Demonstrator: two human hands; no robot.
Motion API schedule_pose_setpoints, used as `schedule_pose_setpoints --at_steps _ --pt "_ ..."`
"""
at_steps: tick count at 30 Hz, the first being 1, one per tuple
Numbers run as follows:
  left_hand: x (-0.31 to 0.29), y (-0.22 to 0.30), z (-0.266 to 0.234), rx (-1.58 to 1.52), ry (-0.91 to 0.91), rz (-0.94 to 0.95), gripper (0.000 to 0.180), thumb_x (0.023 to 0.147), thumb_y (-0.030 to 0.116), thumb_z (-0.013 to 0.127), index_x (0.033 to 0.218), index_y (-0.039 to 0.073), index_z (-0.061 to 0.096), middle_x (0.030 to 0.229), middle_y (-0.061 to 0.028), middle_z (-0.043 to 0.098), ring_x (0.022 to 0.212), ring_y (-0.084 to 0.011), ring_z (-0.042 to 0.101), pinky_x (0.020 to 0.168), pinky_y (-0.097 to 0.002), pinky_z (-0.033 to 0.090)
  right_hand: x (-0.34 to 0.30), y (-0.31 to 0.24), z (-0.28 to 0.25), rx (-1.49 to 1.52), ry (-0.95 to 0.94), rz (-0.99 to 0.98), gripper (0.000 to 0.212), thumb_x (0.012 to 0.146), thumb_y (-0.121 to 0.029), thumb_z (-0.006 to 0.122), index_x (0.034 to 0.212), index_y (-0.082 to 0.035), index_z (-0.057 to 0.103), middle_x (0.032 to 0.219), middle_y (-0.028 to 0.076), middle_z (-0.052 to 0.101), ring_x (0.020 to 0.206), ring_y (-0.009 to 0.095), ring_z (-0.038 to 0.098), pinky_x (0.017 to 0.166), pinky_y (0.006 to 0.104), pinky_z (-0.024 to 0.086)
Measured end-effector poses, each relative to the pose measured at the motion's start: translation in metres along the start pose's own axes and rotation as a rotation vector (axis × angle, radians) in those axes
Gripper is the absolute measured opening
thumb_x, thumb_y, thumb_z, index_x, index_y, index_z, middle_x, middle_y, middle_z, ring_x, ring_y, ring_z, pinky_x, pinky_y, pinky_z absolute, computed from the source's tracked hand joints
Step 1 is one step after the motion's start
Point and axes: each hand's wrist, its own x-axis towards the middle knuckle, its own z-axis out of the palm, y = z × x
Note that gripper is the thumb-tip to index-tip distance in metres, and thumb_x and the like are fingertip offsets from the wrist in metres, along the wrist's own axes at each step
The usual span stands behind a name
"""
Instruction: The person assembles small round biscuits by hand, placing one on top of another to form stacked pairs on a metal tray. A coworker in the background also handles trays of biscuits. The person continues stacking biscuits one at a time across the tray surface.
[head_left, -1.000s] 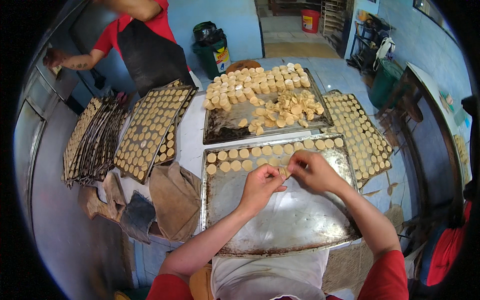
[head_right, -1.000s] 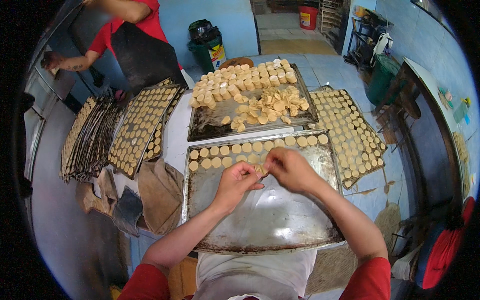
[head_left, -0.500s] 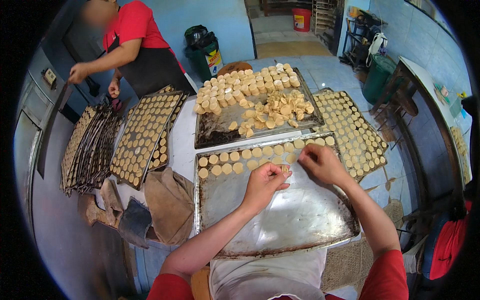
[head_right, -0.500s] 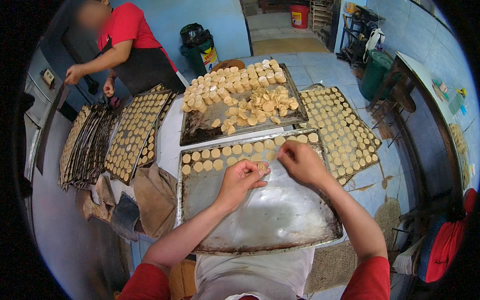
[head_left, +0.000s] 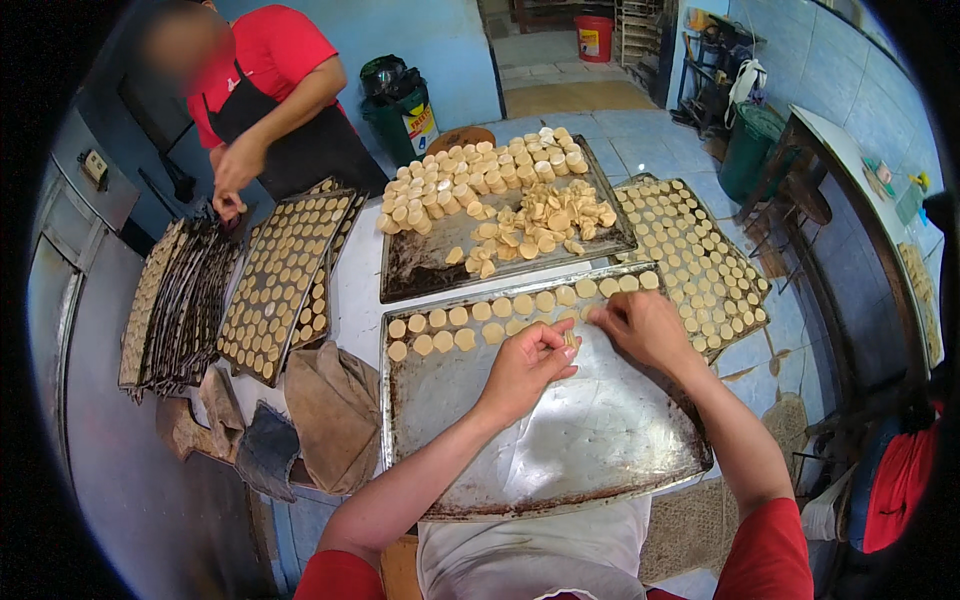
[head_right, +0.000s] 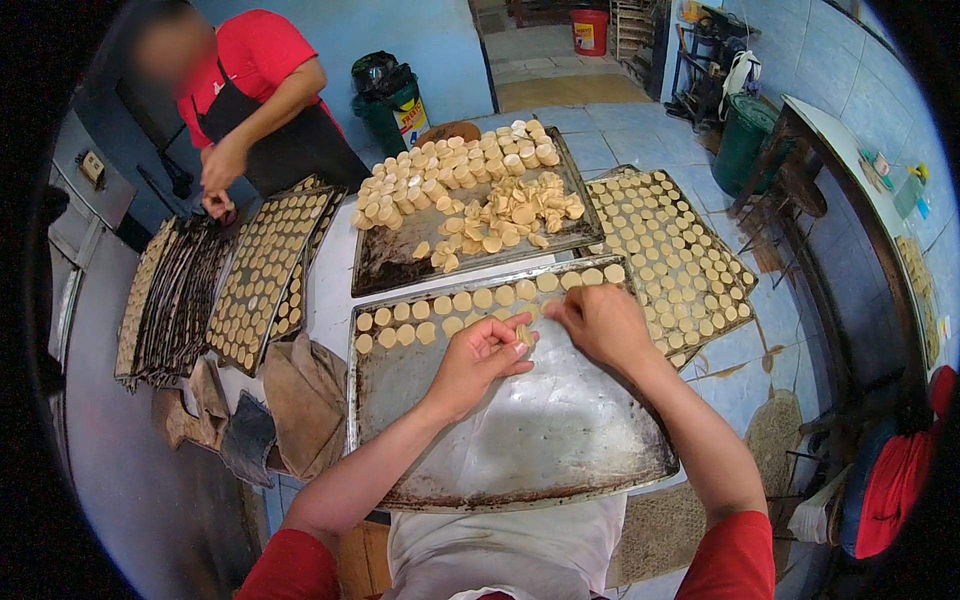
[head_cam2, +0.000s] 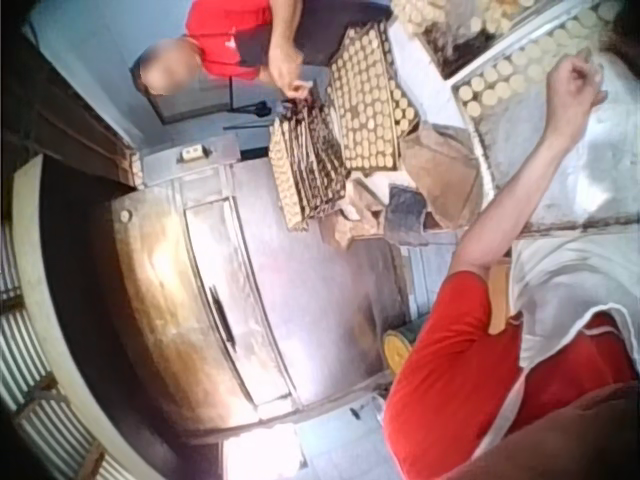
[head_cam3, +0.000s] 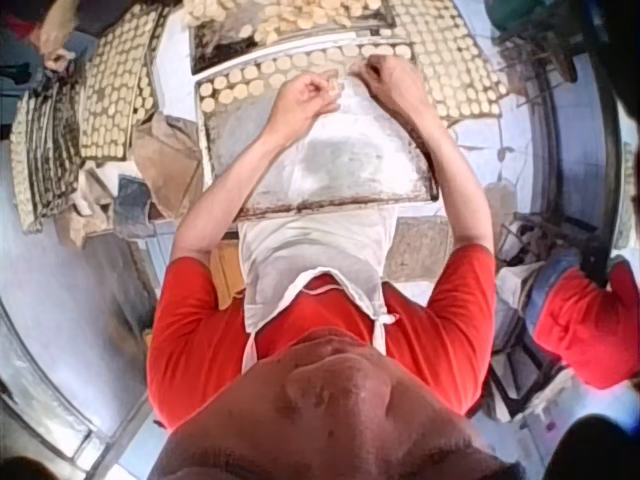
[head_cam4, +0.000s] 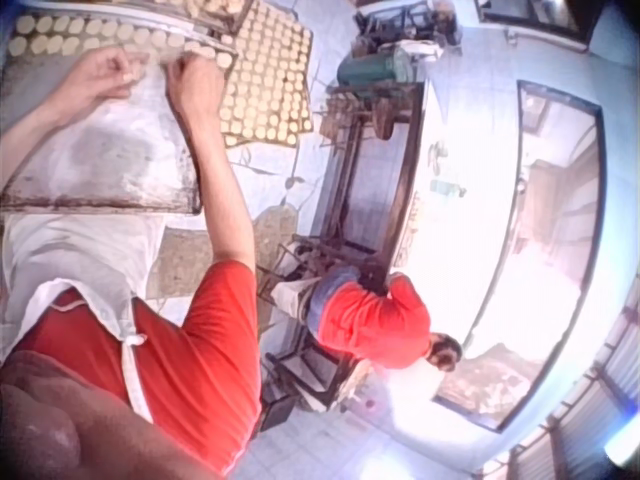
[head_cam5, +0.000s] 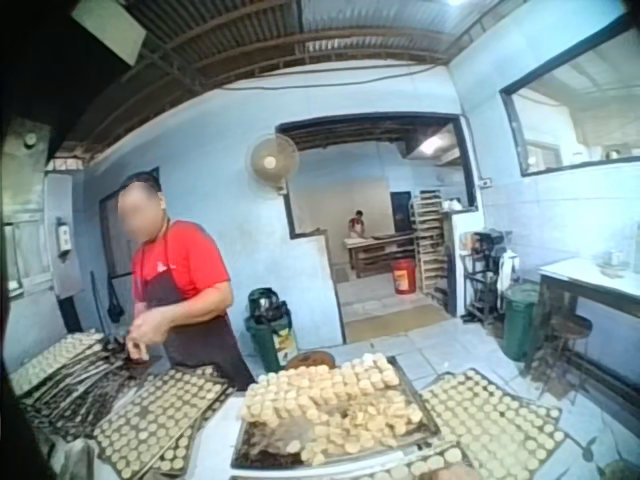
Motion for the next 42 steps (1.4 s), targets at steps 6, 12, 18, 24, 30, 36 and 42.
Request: schedule_pose_setpoints --at_steps 6,12,18,24,30,36,42 --pt "0.004 -0.001 0.008 -0.034 -0.010 -0.034 0.004 0.113 0.006 0.063 0.112 0.003 0.061 0.120 -0.0088 0.069 0.131 -0.0264 0.071 0.102 -0.0393 0.068 -0.013 0.006 0.007 0.576 -0.110 -0.107 0.024 0.104 -0.023 0.072 0.106 0.001 0.074 0.082 0.015 0.074 0.075 0.023 0.071 0.073 0.0382 0.055" --pt "0.008 0.000 0.020 -0.028 0.009 -0.041 0.006 0.113 0.007 0.063 0.113 0.002 0.062 0.132 -0.0120 0.069 0.127 -0.0220 0.071 0.100 -0.0388 0.067 -0.010 0.026 -0.014 -0.024 0.085 -0.021 0.026 0.100 -0.026 0.077 0.101 0.001 0.078 0.089 0.020 0.077 0.081 0.036 0.074 0.075 0.0467 0.056" --pt "0.016 -0.010 0.032 -0.066 -0.045 0.021 0.008 0.113 0.009 0.064 0.113 0.001 0.064 0.138 -0.0118 0.069 0.126 -0.0198 0.071 0.099 -0.0366 0.067 -0.024 0.023 -0.011 0.383 -0.052 -0.098 0.022 0.100 -0.022 0.072 0.102 0.000 0.074 0.088 0.019 0.076 0.081 0.032 0.074 0.075 0.0431 0.056" --pt "0.023 -0.008 0.037 0.078 -0.024 0.008 0.015 0.114 0.011 0.063 0.122 0.000 0.069 0.132 -0.0118 0.073 0.119 -0.0216 0.074 0.096 -0.0368 0.067 -0.019 0.055 -0.023 -0.004 0.155 -0.002 0.021 0.098 -0.022 0.076 0.100 -0.002 0.076 0.088 0.020 0.076 0.083 0.033 0.075 0.076 0.0456 0.056" --pt "0.028 -0.013 0.048 0.007 -0.096 -0.030 0.028 0.114 0.015 0.064 0.136 -0.002 0.068 0.158 -0.0225 0.056 0.116 -0.0194 0.076 0.089 -0.0328 0.068 -0.031 0.048 -0.023 0.190 0.090 -0.061 0.022 0.096 -0.021 0.080 0.101 0.000 0.076 0.093 0.020 0.076 0.087 0.037 0.075 0.078 0.0454 0.056" --pt "0.023 -0.014 0.058 0.102 -0.248 -0.050 0.031 0.114 0.013 0.064 0.141 0.001 0.067 0.185 -0.0222 0.005 0.125 -0.0208 0.073 0.094 -0.0335 0.067 -0.019 0.070 -0.039 -0.045 0.202 0.292 0.029 0.092 -0.027 0.087 0.091 0.000 0.076 0.087 0.018 0.076 0.080 0.034 0.075 0.072 0.0456 0.055" --pt "0.007 -0.005 0.046 0.203 -0.130 0.133 0.028 0.109 0.018 0.071 0.129 -0.002 0.072 0.178 -0.0324 0.028 0.132 -0.0227 0.070 0.088 -0.0307 0.065 -0.023 0.073 -0.025 -0.003 0.337 0.181 0.031 0.091 -0.028 0.089 0.093 -0.003 0.071 0.092 0.016 0.071 0.087 0.037 0.070 0.076 0.0474 0.053"
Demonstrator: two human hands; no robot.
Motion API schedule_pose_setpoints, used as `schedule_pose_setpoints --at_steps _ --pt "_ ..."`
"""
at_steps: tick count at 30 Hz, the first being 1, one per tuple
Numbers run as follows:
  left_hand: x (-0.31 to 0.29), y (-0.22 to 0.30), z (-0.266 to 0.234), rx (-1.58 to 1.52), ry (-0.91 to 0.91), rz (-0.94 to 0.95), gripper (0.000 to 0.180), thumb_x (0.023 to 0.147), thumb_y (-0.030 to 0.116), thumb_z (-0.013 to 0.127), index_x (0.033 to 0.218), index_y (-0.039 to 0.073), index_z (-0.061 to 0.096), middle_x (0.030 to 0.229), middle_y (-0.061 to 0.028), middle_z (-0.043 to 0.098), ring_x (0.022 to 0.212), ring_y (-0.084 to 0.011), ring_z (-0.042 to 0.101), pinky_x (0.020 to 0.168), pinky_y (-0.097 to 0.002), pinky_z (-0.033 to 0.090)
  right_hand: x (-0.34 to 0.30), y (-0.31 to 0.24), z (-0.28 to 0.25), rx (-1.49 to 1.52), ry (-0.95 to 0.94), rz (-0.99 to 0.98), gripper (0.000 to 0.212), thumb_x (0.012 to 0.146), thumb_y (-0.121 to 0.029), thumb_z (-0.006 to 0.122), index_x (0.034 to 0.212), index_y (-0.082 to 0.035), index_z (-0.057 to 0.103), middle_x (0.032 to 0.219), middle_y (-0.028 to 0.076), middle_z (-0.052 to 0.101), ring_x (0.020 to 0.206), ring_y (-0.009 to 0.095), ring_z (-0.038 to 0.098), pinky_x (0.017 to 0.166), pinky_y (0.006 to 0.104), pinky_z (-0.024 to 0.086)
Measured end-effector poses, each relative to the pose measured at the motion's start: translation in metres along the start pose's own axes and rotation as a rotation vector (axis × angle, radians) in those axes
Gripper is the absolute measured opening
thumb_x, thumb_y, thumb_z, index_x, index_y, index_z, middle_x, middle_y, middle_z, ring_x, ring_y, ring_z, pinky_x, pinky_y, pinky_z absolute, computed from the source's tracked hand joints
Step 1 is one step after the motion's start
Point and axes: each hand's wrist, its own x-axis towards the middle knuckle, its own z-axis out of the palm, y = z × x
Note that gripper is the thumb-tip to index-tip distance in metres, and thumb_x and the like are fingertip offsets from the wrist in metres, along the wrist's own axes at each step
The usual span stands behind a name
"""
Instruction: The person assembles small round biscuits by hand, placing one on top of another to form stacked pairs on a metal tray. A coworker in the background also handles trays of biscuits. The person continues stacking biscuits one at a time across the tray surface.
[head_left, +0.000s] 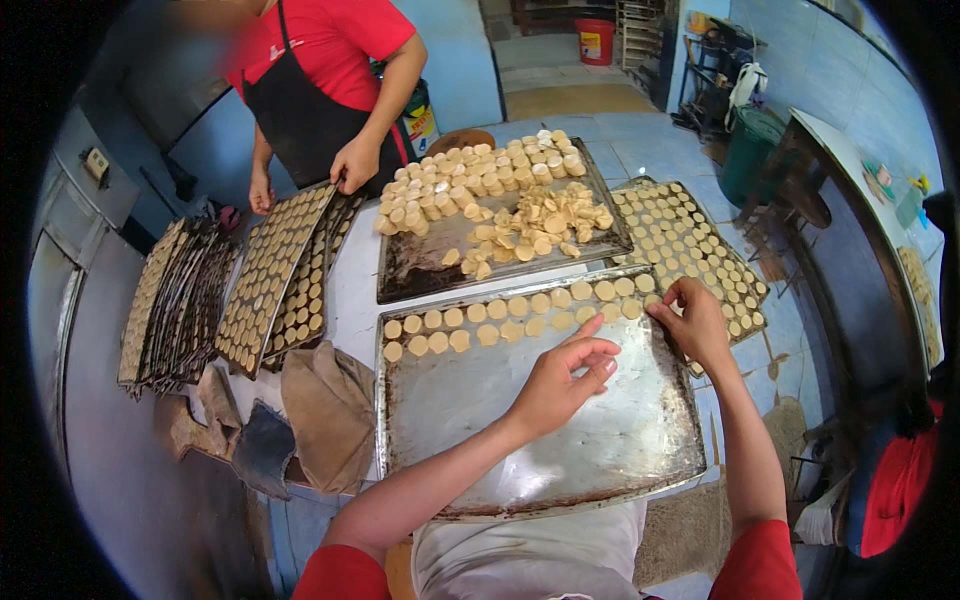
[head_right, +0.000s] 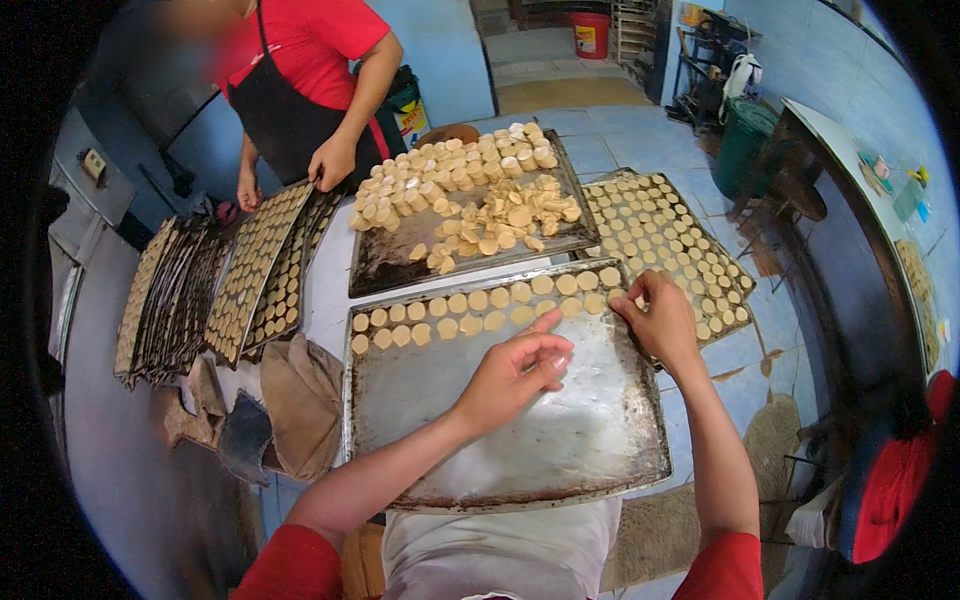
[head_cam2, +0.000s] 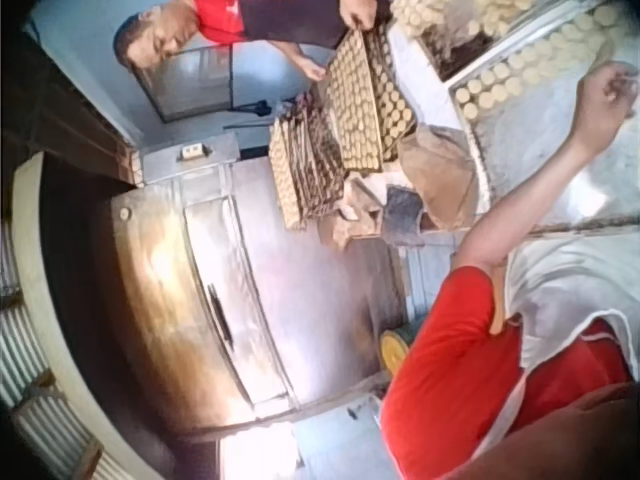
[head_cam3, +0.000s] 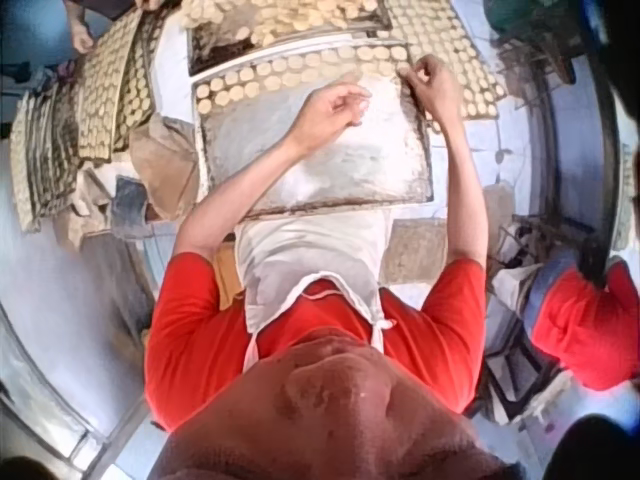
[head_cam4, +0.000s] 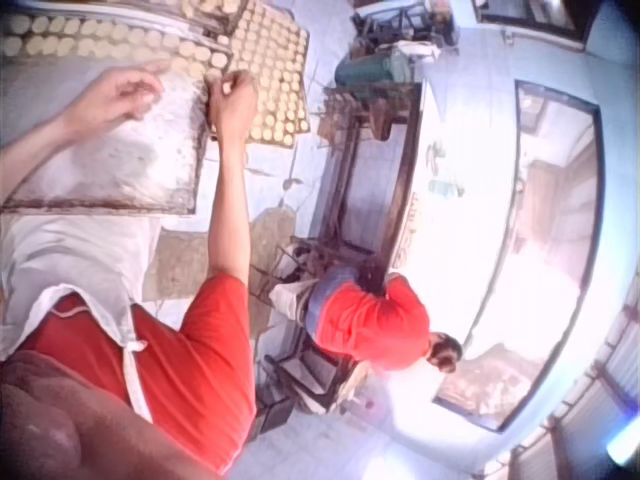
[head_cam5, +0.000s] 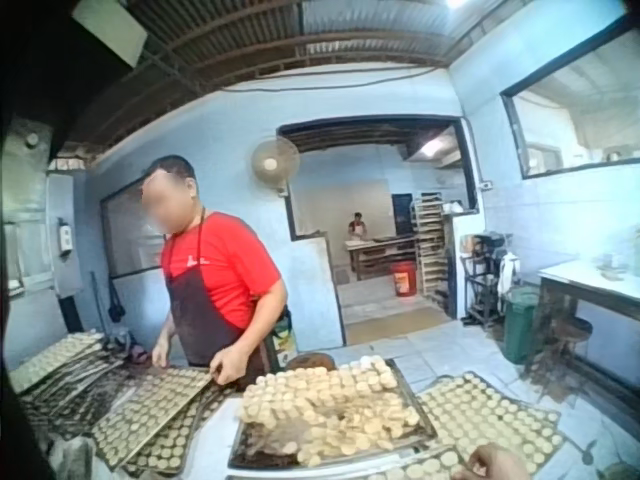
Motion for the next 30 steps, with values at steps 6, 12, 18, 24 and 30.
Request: schedule_pose_setpoints --at_steps 6,12,18,24,30 --pt "0.016 0.020 -0.075 0.811 0.392 0.234 0.030 0.104 0.019 0.074 0.127 0.000 0.074 0.164 -0.0269 0.053 0.150 -0.0417 0.053 0.122 -0.0506 0.044 -0.008 0.005 0.005 0.038 0.064 -0.003 0.036 0.093 -0.028 0.088 0.107 -0.005 0.065 0.108 0.016 0.065 0.094 0.036 0.066 0.083 0.0473 0.052" --pt "0.065 0.022 -0.221 1.241 0.831 -0.025 0.050 0.098 0.026 0.081 0.139 -0.001 0.069 0.127 -0.0279 0.073 0.122 -0.0439 0.069 0.104 -0.0505 0.055 -0.055 -0.042 -0.034 0.232 0.014 0.022 0.032 0.096 -0.023 0.085 0.111 -0.002 0.066 0.101 0.013 0.060 0.085 0.028 0.059 0.077 0.0389 0.049" --pt "0.103 0.044 -0.266 1.387 0.764 -0.235 0.049 0.098 0.026 0.081 0.131 0.002 0.055 0.104 -0.0232 0.080 0.103 -0.0425 0.078 0.087 -0.0540 0.061 -0.101 -0.067 -0.042 0.214 -0.085 -0.101 0.030 0.096 -0.020 0.086 0.113 -0.001 0.070 0.098 0.011 0.059 0.068 0.020 0.056 0.065 0.0347 0.048" --pt "0.097 0.031 -0.296 1.408 0.789 -0.173 0.048 0.093 0.021 0.084 0.128 0.004 0.056 0.102 -0.0238 0.078 0.102 -0.0427 0.077 0.085 -0.0538 0.061 -0.114 -0.085 -0.049 0.152 -0.202 -0.069 0.031 0.096 -0.022 0.087 0.114 -0.002 0.072 0.099 0.010 0.062 0.067 0.021 0.057 0.065 0.0361 0.049" --pt "0.012 0.071 -0.188 0.045 0.363 -0.001 0.063 0.098 0.004 0.081 0.155 0.010 0.053 0.120 -0.0133 0.075 0.105 -0.0222 0.075 0.079 -0.0345 0.064 -0.102 -0.094 -0.036 0.264 -0.284 -0.134 0.031 0.097 -0.021 0.086 0.115 -0.001 0.073 0.099 0.012 0.066 0.073 0.021 0.063 0.067 0.0352 0.052"
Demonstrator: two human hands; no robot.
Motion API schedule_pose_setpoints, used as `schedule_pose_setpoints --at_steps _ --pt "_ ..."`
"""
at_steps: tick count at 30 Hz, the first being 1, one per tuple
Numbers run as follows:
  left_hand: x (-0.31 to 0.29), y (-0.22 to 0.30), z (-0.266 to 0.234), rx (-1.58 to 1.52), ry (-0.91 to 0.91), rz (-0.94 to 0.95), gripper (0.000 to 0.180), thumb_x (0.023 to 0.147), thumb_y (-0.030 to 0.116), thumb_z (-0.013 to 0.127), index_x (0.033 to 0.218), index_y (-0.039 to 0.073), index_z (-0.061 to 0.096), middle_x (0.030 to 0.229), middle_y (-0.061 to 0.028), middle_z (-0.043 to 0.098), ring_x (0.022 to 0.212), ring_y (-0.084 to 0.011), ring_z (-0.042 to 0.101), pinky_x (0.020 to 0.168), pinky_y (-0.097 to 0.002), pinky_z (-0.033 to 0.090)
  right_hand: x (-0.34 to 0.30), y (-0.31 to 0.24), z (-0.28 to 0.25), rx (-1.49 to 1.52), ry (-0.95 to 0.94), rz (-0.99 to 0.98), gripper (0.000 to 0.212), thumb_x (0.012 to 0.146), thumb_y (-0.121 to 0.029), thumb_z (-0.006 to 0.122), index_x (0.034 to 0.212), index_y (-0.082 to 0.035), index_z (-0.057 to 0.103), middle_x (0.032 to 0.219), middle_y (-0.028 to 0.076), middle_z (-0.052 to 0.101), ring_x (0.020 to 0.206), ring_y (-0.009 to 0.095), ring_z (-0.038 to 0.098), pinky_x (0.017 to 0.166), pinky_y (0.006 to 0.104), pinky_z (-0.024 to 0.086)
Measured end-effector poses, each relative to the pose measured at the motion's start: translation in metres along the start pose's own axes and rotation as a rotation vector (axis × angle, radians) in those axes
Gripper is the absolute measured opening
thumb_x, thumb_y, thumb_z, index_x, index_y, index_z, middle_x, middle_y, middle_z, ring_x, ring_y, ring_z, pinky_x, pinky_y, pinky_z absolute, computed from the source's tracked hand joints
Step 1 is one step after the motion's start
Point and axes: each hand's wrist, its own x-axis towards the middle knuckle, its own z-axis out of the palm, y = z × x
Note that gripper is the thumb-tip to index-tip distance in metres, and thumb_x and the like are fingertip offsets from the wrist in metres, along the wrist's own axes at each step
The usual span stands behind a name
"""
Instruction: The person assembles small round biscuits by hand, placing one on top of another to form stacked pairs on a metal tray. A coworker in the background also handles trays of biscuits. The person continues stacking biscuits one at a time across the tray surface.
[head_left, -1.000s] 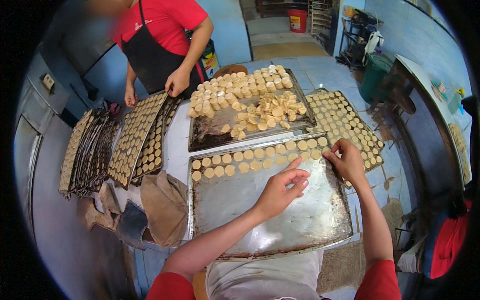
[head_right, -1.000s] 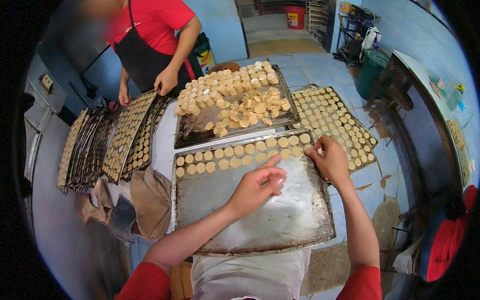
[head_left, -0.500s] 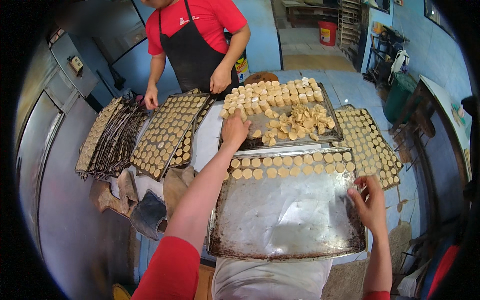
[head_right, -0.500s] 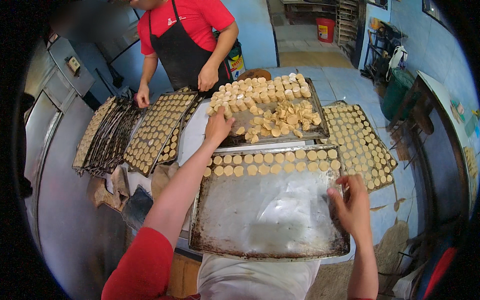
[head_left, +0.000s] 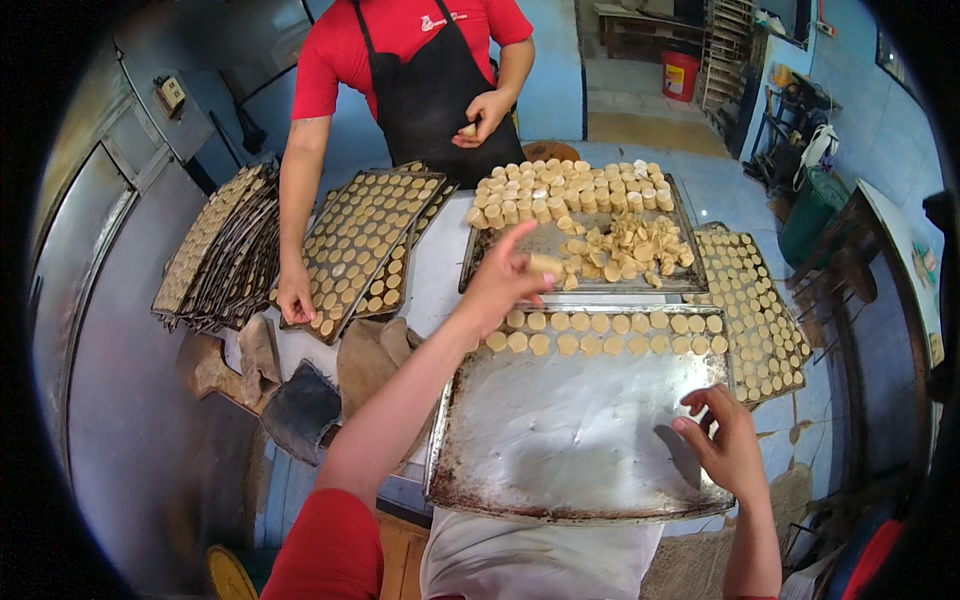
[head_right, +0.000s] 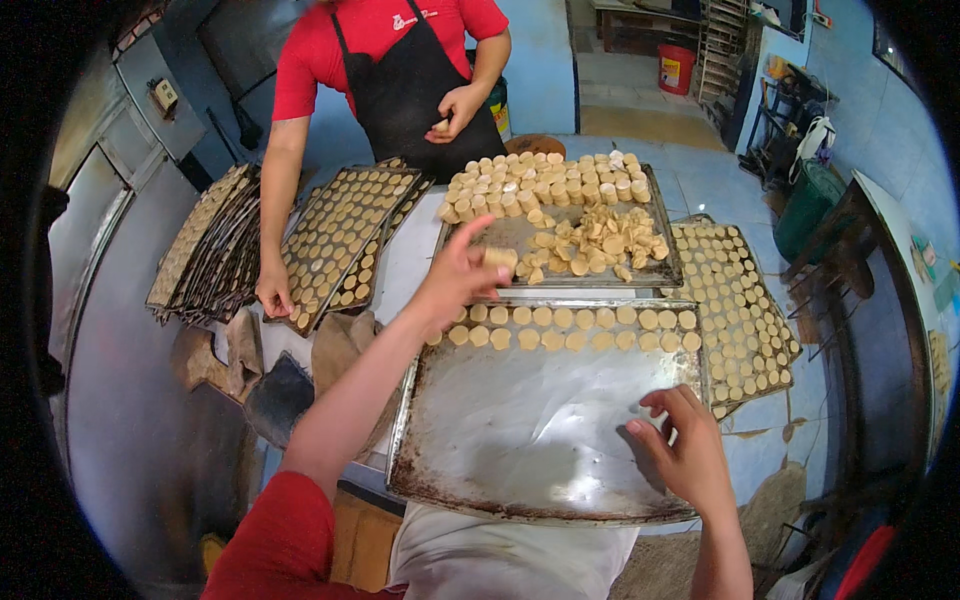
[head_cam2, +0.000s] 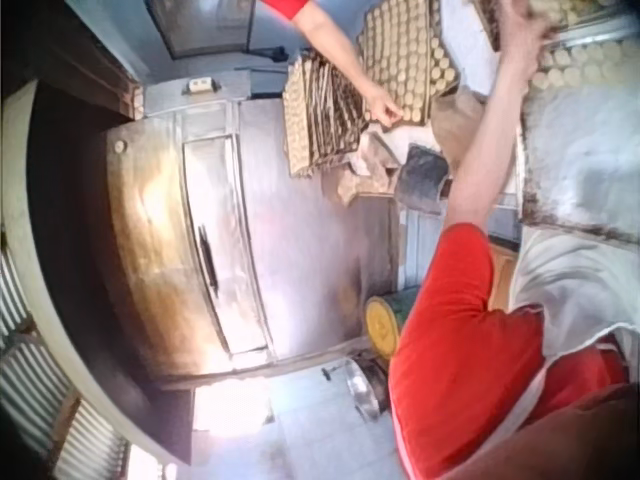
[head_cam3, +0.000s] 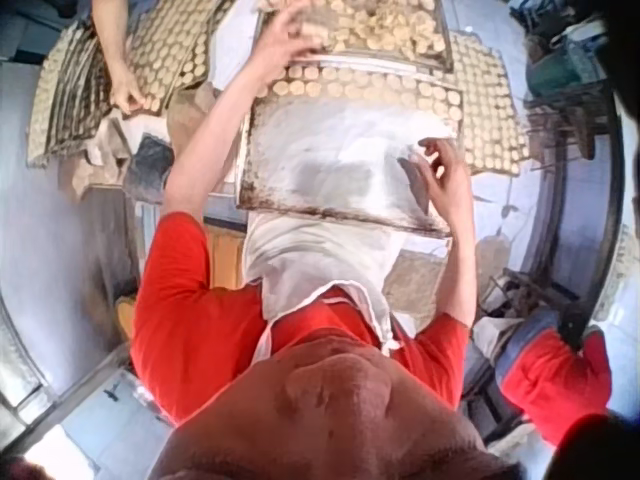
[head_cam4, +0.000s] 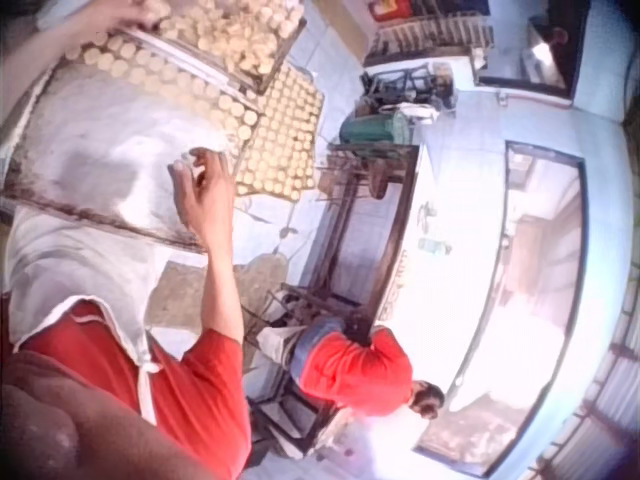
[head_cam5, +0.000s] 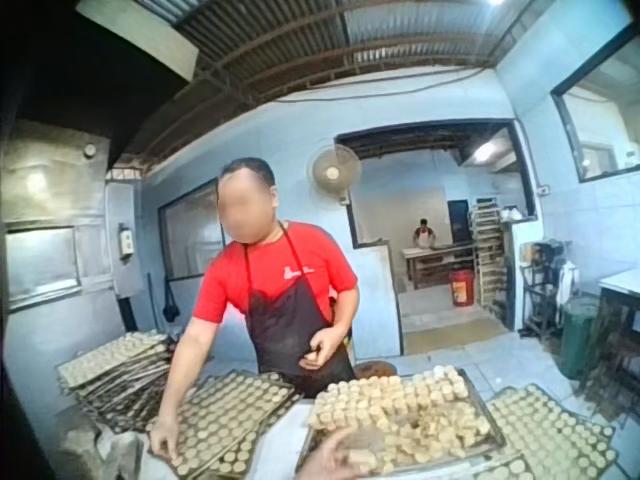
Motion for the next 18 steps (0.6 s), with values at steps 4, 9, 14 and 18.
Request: schedule_pose_setpoints --at_steps 4,9,14,18 --pt "-0.108 -0.001 0.022 -0.209 -0.087 -0.208 0.054 0.102 0.001 0.077 0.154 0.001 0.059 0.126 -0.0138 0.075 0.110 -0.0221 0.076 0.082 -0.0332 0.065 0.032 -0.024 0.042 0.140 -0.130 -0.150 0.029 0.099 -0.022 0.085 0.115 0.000 0.073 0.099 0.012 0.071 0.077 0.020 0.066 0.071 0.0333 0.055" --pt "-0.182 -0.022 0.023 -0.262 -0.005 -0.200 0.043 0.105 0.002 0.075 0.146 -0.002 0.064 0.120 -0.0118 0.078 0.105 -0.0196 0.077 0.081 -0.0313 0.063 0.056 -0.069 0.104 0.289 -0.297 -0.183 0.021 0.102 -0.020 0.081 0.108 -0.001 0.076 0.095 0.010 0.074 0.077 0.020 0.067 0.069 0.0339 0.054" --pt "-0.213 -0.035 0.011 -0.275 0.090 -0.132 0.040 0.105 0.002 0.075 0.144 -0.001 0.065 0.121 -0.0084 0.078 0.105 -0.0150 0.075 0.082 -0.0307 0.062 0.059 -0.088 0.141 0.256 -0.407 -0.153 0.015 0.105 -0.016 0.077 0.104 -0.001 0.076 0.089 0.011 0.074 0.076 0.019 0.067 0.067 0.0340 0.052" --pt "-0.229 -0.044 -0.002 -0.447 0.121 -0.151 0.038 0.107 0.002 0.071 0.145 0.001 0.065 0.127 -0.0091 0.073 0.110 -0.0159 0.072 0.083 -0.0331 0.063 0.069 -0.083 0.159 0.394 -0.558 -0.036 0.013 0.104 -0.013 0.075 0.104 0.000 0.076 0.089 0.014 0.074 0.073 0.024 0.067 0.067 0.0365 0.052"
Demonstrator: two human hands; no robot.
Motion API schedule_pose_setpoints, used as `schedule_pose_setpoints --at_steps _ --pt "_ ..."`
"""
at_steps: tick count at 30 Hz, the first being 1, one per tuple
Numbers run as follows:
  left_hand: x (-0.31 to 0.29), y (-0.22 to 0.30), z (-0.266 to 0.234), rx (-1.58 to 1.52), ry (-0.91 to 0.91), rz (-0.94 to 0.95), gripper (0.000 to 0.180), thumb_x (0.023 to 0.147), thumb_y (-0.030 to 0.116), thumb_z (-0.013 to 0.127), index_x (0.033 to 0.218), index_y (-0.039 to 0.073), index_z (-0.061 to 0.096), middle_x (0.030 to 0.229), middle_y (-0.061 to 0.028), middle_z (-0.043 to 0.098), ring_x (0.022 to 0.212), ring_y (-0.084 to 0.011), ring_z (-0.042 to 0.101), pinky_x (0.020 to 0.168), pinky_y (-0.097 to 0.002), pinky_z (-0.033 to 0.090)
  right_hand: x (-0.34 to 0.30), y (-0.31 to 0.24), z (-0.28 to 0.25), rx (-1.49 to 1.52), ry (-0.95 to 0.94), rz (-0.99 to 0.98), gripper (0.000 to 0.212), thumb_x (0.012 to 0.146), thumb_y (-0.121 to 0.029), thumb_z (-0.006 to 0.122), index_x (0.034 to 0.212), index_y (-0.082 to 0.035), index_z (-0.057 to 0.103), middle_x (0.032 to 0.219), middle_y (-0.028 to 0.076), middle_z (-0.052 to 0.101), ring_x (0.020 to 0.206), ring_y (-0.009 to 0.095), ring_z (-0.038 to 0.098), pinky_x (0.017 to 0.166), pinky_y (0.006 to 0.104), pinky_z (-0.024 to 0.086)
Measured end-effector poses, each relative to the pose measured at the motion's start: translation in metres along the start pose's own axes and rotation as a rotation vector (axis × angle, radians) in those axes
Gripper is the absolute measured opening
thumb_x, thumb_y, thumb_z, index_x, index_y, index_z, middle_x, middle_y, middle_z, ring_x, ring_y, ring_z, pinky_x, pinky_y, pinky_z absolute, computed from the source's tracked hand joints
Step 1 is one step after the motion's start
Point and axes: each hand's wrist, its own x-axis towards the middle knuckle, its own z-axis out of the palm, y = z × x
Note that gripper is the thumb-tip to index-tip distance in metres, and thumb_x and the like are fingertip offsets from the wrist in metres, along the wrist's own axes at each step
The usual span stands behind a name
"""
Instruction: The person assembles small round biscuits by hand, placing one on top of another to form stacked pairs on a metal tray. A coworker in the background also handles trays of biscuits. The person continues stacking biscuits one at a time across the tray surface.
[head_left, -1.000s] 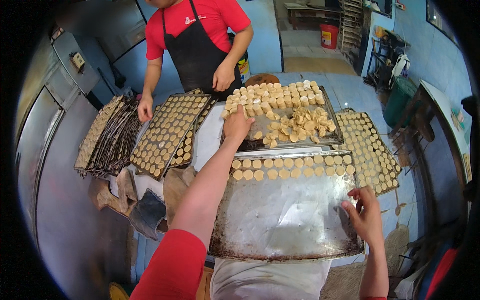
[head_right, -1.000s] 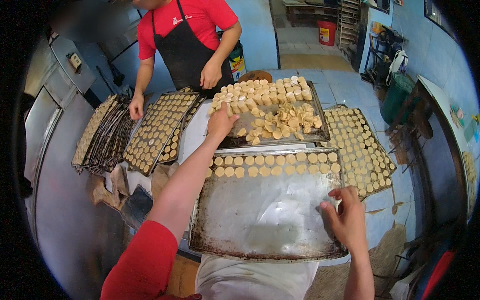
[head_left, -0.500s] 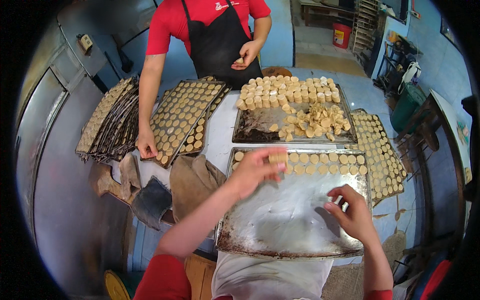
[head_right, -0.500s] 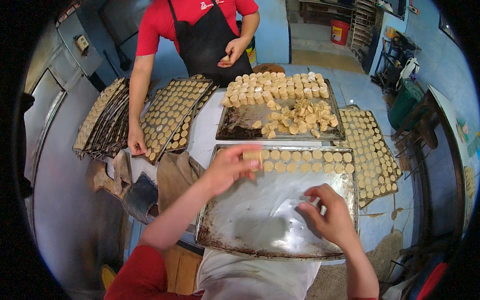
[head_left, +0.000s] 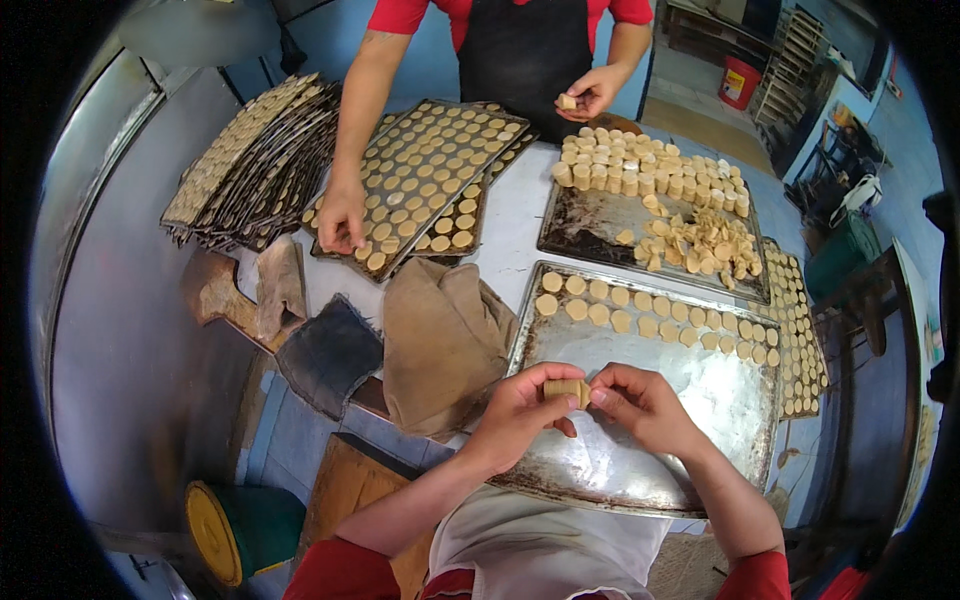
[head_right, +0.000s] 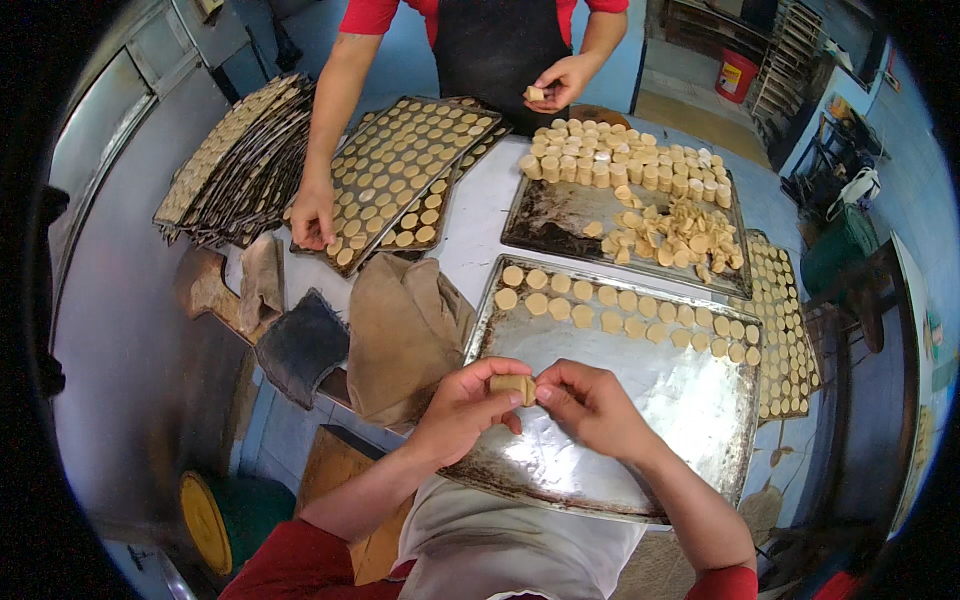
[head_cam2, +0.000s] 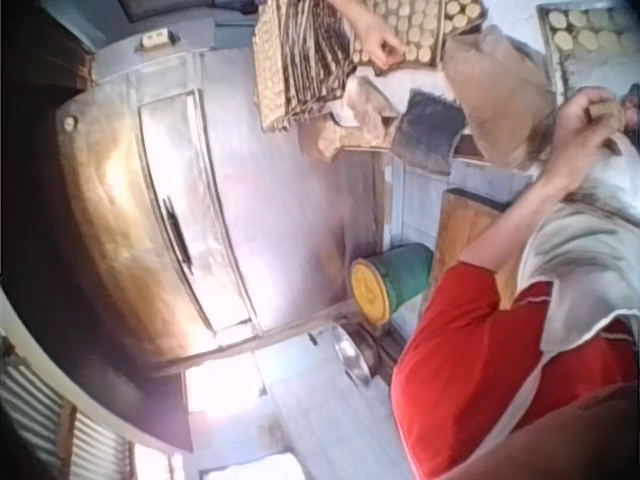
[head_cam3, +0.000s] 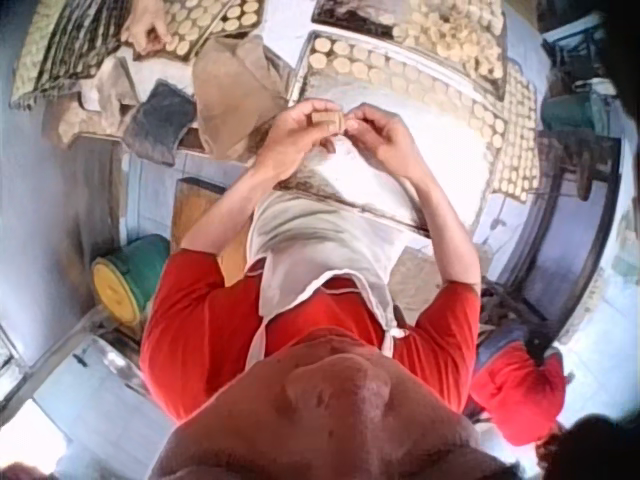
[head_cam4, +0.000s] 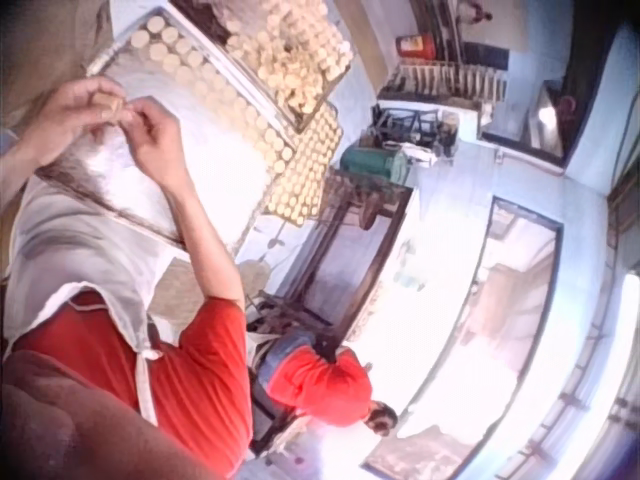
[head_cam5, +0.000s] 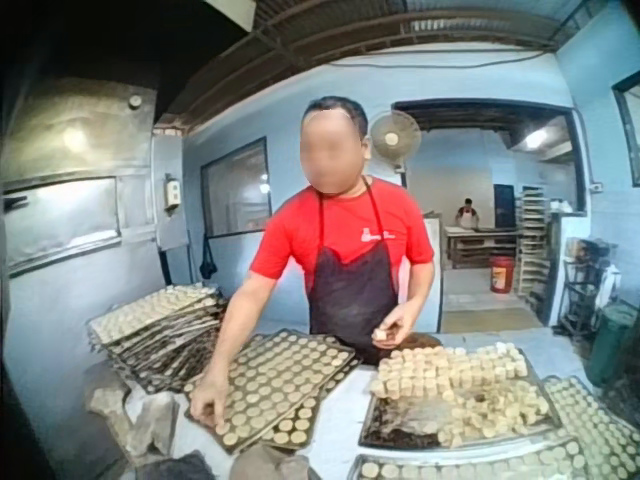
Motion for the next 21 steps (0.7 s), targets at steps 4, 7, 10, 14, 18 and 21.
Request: schedule_pose_setpoints --at_steps 4,7,10,14,18,21 --pt "-0.012 0.010 -0.010 -0.073 0.145 0.053 0.038 0.108 0.004 0.071 0.145 0.000 0.065 0.121 -0.0070 0.072 0.103 -0.0134 0.071 0.082 -0.0327 0.066 0.036 0.030 -0.009 -0.577 0.205 -0.174 0.014 0.100 -0.013 0.072 0.103 0.000 0.077 0.091 0.019 0.076 0.076 0.034 0.072 0.069 0.0440 0.056" --pt "-0.017 0.011 -0.028 0.070 0.207 0.084 0.041 0.109 0.004 0.069 0.149 0.002 0.063 0.127 -0.0100 0.071 0.111 -0.0181 0.072 0.083 -0.0353 0.066 0.063 0.021 0.003 -0.481 0.180 -0.185 0.016 0.100 -0.015 0.072 0.102 0.000 0.077 0.092 0.021 0.077 0.078 0.037 0.073 0.072 0.0457 0.056" --pt "-0.013 0.017 -0.033 0.021 0.248 0.087 0.042 0.108 0.003 0.070 0.149 0.000 0.063 0.126 -0.0107 0.071 0.112 -0.0190 0.073 0.081 -0.0340 0.068 0.088 0.011 0.029 -0.319 0.147 -0.196 0.020 0.104 -0.019 0.072 0.105 0.001 0.077 0.090 0.017 0.077 0.074 0.027 0.069 0.071 0.0408 0.055" --pt "-0.010 0.019 -0.032 -0.026 0.273 0.129 0.042 0.107 0.003 0.072 0.148 0.000 0.063 0.126 -0.0115 0.072 0.112 -0.0196 0.073 0.080 -0.0338 0.069 0.104 0.019 0.032 -0.705 0.240 -0.250 0.024 0.105 -0.023 0.075 0.101 0.000 0.077 0.087 0.015 0.075 0.071 0.021 0.065 0.068 0.0373 0.052" --pt "-0.005 0.016 -0.034 -0.042 0.278 0.119 0.042 0.106 0.002 0.073 0.146 -0.004 0.061 0.119 -0.0097 0.073 0.106 -0.0148 0.072 0.080 -0.0344 0.069 0.086 -0.008 0.030 -0.479 0.014 -0.105 0.025 0.106 -0.025 0.075 0.101 0.000 0.076 0.088 0.012 0.074 0.071 0.020 0.063 0.068 0.0355 0.052" --pt "-0.001 0.013 -0.033 -0.029 0.271 0.117 0.040 0.106 0.001 0.072 0.145 -0.003 0.062 0.120 -0.0100 0.073 0.107 -0.0158 0.073 0.079 -0.0342 0.069 0.069 -0.012 0.033 -0.123 -0.110 -0.178 0.023 0.108 -0.024 0.074 0.106 -0.001 0.074 0.088 0.007 0.072 0.074 0.015 0.062 0.069 0.0329 0.051"
